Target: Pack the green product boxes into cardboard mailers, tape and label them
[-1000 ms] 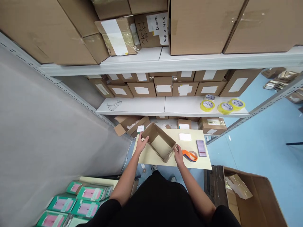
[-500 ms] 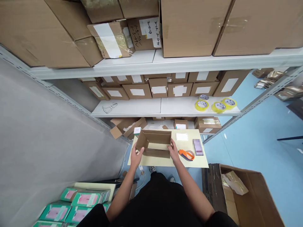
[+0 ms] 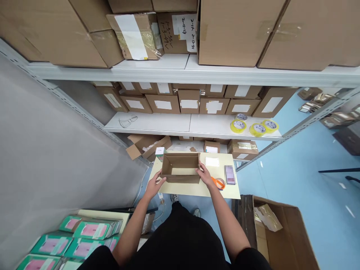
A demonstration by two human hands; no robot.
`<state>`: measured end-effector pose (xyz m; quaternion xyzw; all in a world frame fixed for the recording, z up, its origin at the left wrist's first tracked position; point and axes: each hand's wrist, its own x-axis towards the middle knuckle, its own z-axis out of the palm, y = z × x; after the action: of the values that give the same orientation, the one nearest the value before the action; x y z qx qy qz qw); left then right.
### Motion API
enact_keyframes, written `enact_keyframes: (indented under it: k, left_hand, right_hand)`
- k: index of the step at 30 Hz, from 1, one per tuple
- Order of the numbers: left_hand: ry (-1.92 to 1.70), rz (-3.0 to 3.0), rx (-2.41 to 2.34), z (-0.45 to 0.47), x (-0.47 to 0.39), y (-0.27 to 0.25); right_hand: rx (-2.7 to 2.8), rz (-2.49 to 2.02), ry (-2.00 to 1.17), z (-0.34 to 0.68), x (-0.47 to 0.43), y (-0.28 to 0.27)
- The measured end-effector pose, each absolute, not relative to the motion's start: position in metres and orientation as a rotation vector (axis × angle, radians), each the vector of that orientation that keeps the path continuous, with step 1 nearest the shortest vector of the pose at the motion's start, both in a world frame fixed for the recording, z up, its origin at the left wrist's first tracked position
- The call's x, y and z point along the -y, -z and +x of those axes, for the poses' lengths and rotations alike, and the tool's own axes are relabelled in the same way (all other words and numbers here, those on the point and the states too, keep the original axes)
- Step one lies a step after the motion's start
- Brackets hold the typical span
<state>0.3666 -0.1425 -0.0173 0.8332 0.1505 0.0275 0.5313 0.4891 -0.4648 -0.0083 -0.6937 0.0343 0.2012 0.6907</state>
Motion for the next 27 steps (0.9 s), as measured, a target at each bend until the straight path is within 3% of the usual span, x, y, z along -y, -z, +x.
enact_keyframes:
  k: [7,14,22,27]
  left_hand:
    - [0.002,2.093,-0.297,0.381,0.130,0.003]
    - [-0.228,1.909,-0.618,0.386,0.161,0.014]
    - [-0.093,1.830,-0.324,0.369,0.157,0.022]
    - [0.014,1.884,-0.362,0.351,0.161,0.013]
  right_hand:
    - [-0.090,-1.536,-0.601,0.487,0.480,0.008]
    - [-0.115,-1.492,-0.605,0.478,0.479,0.016]
    - [-0.163,-1.705,-0.409,0.489,0.448,0.046]
    - [-0.147,-1.740,-0.473,0.494,0.453,0.059]
